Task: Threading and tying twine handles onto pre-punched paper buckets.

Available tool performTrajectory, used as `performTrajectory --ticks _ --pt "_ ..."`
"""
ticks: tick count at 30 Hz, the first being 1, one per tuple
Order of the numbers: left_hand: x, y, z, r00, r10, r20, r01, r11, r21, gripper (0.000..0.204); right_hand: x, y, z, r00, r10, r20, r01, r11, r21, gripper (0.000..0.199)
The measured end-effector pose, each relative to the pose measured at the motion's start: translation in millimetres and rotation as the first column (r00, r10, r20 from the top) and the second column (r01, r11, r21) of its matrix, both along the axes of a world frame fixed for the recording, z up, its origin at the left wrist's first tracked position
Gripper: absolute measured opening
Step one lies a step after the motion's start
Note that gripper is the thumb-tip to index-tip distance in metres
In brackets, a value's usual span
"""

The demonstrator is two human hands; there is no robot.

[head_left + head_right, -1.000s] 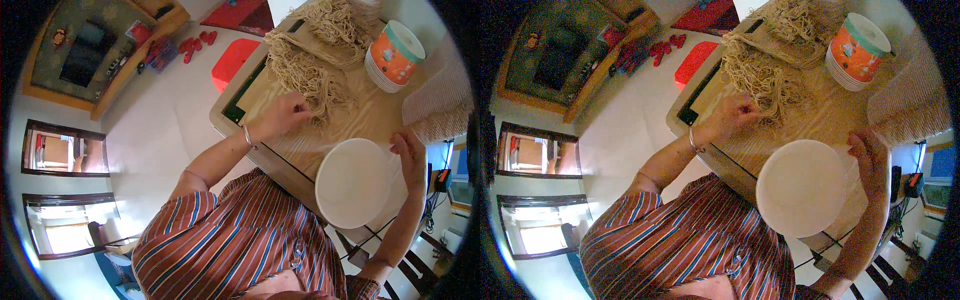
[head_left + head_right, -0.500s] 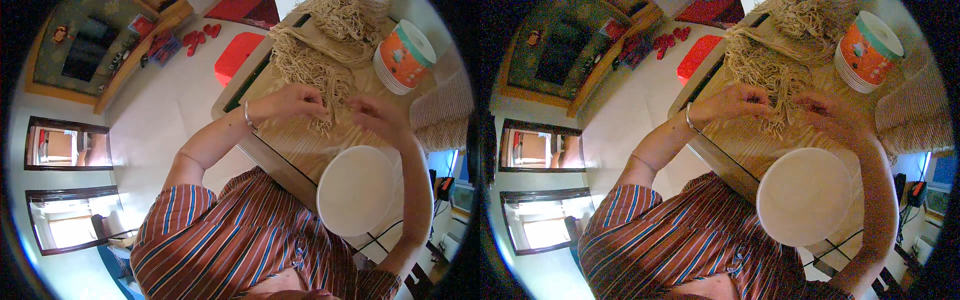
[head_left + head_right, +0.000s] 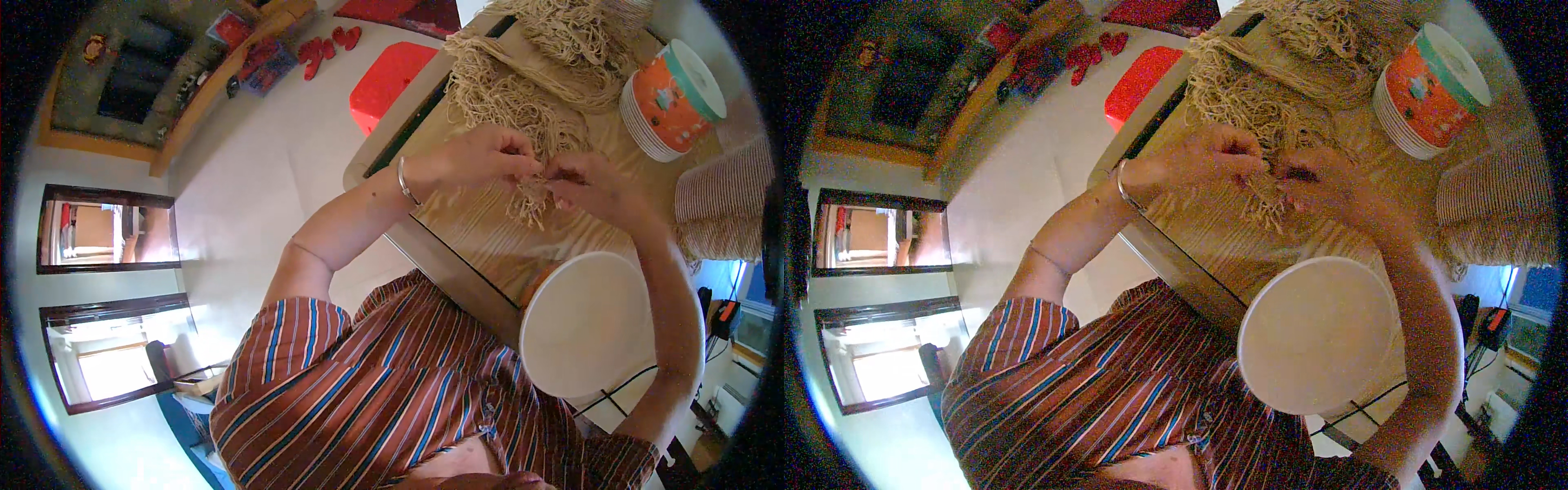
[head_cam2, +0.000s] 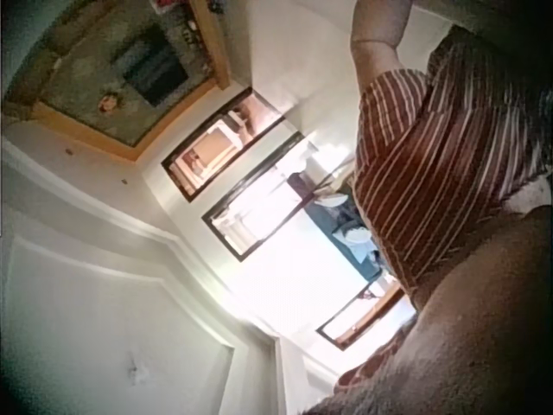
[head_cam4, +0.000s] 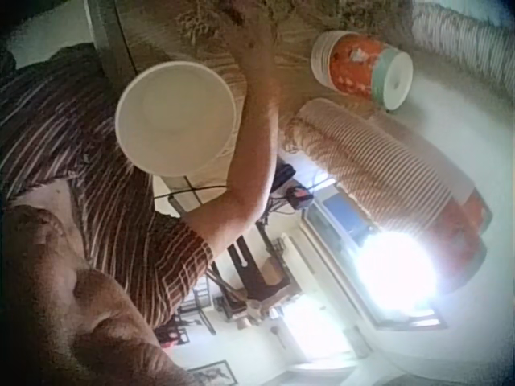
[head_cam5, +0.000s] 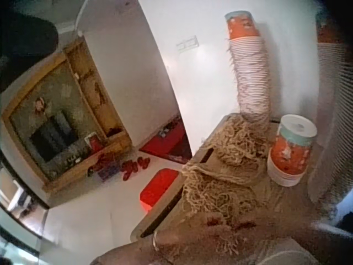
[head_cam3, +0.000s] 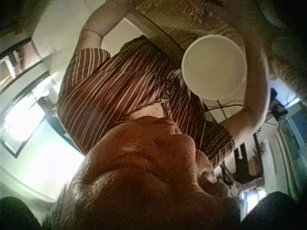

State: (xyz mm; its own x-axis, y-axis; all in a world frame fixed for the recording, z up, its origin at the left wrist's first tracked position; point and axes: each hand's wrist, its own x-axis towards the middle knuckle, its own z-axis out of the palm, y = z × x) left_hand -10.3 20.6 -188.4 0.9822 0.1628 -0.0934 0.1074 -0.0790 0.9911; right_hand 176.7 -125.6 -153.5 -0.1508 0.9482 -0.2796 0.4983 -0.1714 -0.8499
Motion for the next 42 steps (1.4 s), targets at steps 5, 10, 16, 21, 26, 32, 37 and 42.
performTrajectory --ticks 5,10,16,21,26,32,37,42 --pt "-5.9 5.6 10.3 0.998 0.014 -0.061 -0.014 1.0 0.005 0.019 -2.3 -4.8 -2.0 0.922 0.015 0.386 -0.104 0.972 0.212 0.019" --pt "-13.4 7.6 36.0 0.991 0.134 0.019 -0.132 0.988 -0.085 0.019 -1.2 -7.3 -8.0 0.936 0.013 0.351 -0.116 0.955 0.273 0.019" --pt "-31.5 13.2 62.7 0.99 0.135 0.03 -0.122 0.956 -0.267 0.02 5.5 -1.5 -32.1 0.856 0.008 0.516 -0.158 0.956 0.247 0.017" --pt "-43.7 7.5 94.3 0.986 0.159 0.052 -0.131 0.928 -0.348 0.019 18.8 -6.1 -66.6 0.815 -0.035 0.579 -0.214 0.91 0.356 0.019" --pt "-48.9 0.3 107.9 0.978 0.185 0.091 -0.157 0.955 -0.253 0.021 19.9 -10.2 -66.2 0.91 -0.105 0.4 -0.066 0.918 0.39 0.025" --pt "-34.7 -16.6 112.8 0.994 0.112 -0.016 -0.112 0.993 -0.033 0.023 13.5 -16.8 33.0 0.882 -0.188 0.432 0.138 0.98 0.146 0.05" --pt "-24.8 -31.3 117.8 0.996 0.076 0.056 -0.078 0.996 0.043 0.023 -62.1 -28.6 104.6 0.93 -0.251 -0.269 0.315 0.922 0.227 0.061" --pt "-16.8 -41.8 123.8 0.986 0.047 0.158 -0.08 0.975 0.209 0.024 -69.3 -37.3 107.1 0.897 -0.329 -0.294 0.39 0.904 0.176 0.04"
